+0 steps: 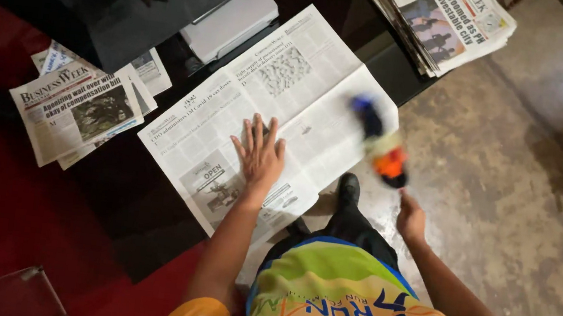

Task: Cleaning and organizing newspapers on a desk using a duster.

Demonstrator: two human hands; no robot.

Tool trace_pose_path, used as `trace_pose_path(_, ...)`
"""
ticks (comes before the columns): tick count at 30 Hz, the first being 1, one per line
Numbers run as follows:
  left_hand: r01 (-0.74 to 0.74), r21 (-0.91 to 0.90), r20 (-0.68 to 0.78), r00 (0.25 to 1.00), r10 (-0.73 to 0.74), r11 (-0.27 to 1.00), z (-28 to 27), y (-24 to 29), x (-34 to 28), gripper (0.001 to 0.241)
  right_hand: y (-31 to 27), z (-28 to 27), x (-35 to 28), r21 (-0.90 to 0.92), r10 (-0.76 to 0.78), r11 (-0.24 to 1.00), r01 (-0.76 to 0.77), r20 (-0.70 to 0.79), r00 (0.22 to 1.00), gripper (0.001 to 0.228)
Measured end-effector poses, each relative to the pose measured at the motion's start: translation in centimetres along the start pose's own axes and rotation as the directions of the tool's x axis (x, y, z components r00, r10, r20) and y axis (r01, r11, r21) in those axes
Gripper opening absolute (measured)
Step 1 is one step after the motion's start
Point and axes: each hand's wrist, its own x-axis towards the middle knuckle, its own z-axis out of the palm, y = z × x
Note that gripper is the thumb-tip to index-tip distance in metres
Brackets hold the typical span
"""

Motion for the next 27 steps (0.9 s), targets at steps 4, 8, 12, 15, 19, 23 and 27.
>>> trace_pose_path(4,0.027,0.018,0.009,1.0,-0.027,0.999,0.1,0.0,0.0,0.064,-0.5,0.4,0.8,0.321,0.212,0.936,-0.146,-0.179,0.961,0.041)
trace_pose_path(8,0.028,0.029,0.0,1.0,-0.028,0.999,0.4,-0.2,0.3,0.063,-6.4,-1.3,0.7,0.244,0.046,0.97,-0.018,-0.11,0.993,0.032)
trace_pose_path(12,0.006,0.035,-0.035,0.999,-0.005,0.999,1.2,-0.5,-0.1,0.062,-8.6,-3.8,2.0,-0.289,0.001,0.956,0.053,0.184,0.983,0.032)
trace_pose_path(15,0.024,0.03,0.019,1.0,-0.025,0.999,1.0,-0.4,0.2,0.064,-10.7,-7.8,6.7,-0.448,0.243,0.869,-0.21,0.016,0.97,0.047)
trace_pose_path(19,0.024,0.026,-0.027,0.999,-0.023,0.999,0.9,-0.5,0.2,0.065,-17.7,-11.3,10.4,-0.416,0.189,0.886,-0.204,-0.078,0.979,0.041)
trace_pose_path(23,0.069,-0.001,0.064,0.996,-0.069,0.998,0.1,-0.5,0.8,0.071,-13.6,-5.9,10.0,-0.341,-0.147,0.923,0.179,0.117,0.982,0.045)
trace_pose_path(27,0.039,0.047,0.084,0.996,-0.043,0.998,-2.4,-0.6,0.5,0.066,-17.1,-5.5,9.1,-0.303,-0.108,0.93,0.207,0.311,0.944,0.044)
